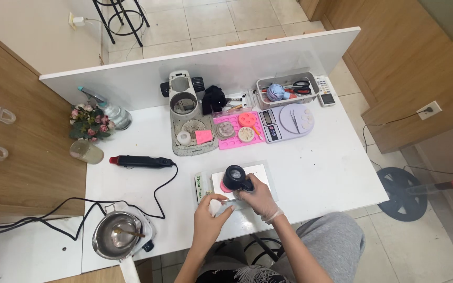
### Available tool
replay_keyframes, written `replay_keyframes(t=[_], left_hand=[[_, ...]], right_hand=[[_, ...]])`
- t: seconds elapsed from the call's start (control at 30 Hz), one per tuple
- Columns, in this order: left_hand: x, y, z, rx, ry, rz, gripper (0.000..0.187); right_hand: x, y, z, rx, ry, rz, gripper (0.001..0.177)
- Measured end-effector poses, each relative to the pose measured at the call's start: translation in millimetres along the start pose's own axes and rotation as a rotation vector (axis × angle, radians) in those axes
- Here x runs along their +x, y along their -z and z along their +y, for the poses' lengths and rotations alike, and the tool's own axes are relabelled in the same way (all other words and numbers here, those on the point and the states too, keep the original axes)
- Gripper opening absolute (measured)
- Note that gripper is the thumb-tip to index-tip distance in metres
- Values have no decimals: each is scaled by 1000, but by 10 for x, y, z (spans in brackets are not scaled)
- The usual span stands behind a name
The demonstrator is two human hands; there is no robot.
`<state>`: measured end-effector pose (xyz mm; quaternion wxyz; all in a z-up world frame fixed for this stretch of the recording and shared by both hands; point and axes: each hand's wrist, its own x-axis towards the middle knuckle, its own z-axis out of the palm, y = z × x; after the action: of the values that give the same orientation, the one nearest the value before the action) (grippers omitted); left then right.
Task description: The recorder is preparing candles by melting wax, using a heat gun to smooth surfaces, and cleaning the workstation.
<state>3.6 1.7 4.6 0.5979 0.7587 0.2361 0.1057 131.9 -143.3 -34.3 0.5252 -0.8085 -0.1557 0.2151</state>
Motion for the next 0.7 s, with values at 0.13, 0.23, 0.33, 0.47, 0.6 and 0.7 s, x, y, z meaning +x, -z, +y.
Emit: replay_keyframes(t=[0.13, 0.23, 0.33, 0.47, 0.6, 0.7], left_hand=[[117, -44, -151, 114, 17, 44, 43], [113, -127, -217, 234, -90, 97, 69], [146, -194, -184, 289, -54, 38, 93], [200, -302, -214, 261, -22, -35, 103], [307, -395, -284, 245, 21, -3, 100], [380, -426, -387, 183, -42, 54, 97]], right_hand=[[-3, -4, -16, -34, 11, -2, 44], [-11, -1, -52, -61, 2, -8, 44], [-6, -5, -79, -70, -2, -9, 43], [8, -2, -29, -41, 8, -9, 42], [1, -8, -38, -9, 6, -30, 40], [5, -14, -41, -24, -4, -29, 38]])
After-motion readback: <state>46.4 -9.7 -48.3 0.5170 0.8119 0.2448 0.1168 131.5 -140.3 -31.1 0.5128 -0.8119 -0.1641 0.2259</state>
